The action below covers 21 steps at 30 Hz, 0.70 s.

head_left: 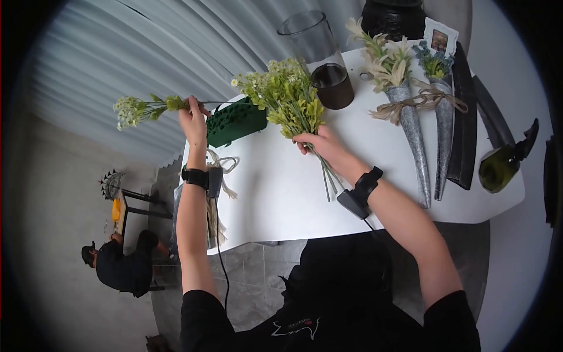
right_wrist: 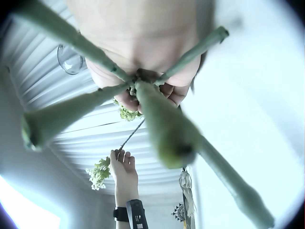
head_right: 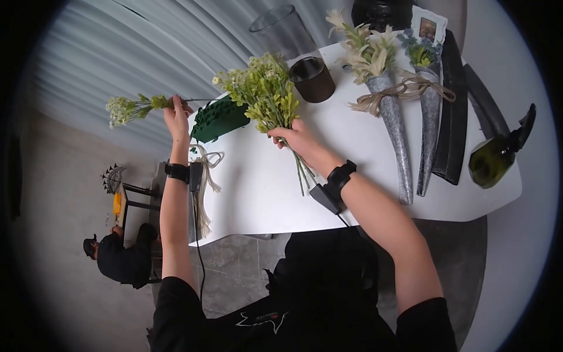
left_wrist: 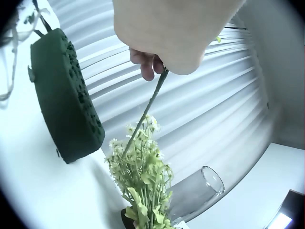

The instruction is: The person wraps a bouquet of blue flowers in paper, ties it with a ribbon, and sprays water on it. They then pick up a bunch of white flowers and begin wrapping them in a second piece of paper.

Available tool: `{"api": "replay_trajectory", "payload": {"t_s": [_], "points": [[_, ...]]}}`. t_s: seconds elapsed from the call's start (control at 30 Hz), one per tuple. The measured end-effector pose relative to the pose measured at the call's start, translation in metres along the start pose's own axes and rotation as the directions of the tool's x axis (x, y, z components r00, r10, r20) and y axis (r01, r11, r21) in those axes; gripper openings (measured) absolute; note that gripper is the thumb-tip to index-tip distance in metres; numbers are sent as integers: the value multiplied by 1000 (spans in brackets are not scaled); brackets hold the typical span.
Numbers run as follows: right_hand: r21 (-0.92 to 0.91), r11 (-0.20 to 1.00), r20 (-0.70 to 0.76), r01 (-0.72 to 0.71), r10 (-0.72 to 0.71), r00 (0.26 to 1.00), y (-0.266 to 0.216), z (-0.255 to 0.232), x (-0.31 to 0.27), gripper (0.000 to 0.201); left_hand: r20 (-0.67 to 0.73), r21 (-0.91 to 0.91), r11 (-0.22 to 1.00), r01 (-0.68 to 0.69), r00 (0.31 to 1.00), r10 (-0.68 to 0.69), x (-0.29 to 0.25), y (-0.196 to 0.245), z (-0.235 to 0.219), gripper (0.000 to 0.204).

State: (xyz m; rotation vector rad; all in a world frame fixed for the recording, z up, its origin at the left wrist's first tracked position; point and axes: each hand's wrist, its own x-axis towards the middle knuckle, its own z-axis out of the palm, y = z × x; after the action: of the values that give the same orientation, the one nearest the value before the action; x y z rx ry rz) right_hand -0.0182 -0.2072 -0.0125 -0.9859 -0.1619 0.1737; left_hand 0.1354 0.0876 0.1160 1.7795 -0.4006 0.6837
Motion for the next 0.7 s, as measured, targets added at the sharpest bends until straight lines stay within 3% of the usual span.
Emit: {"api": "replay_trajectory", "payload": {"t_s": [0.07,0.2,0.37,0.5,0.7], "points": [[21,1000,-4,-14,14,1000,-2,2,-2,11,-9,140,988,-70,997,72,9,-1,2,32],[54,999,0,-10,10,1000,-6,4,-4,12,-51,250,967,-51,997,66,12,6,15,34],[74,997,-3,-14,15,1000,1,2,2,12,20,425,903,-57,998,53,17,-1,27,36],[87,996,6,-6,6,1000,2,1,1,13,47,471,876,-107,994,97,18,-13,39,33],[72,997,14,7,-8,1000,3,0,2,12,122,508,855,-105,991,49,26,-21,54,31]]}}
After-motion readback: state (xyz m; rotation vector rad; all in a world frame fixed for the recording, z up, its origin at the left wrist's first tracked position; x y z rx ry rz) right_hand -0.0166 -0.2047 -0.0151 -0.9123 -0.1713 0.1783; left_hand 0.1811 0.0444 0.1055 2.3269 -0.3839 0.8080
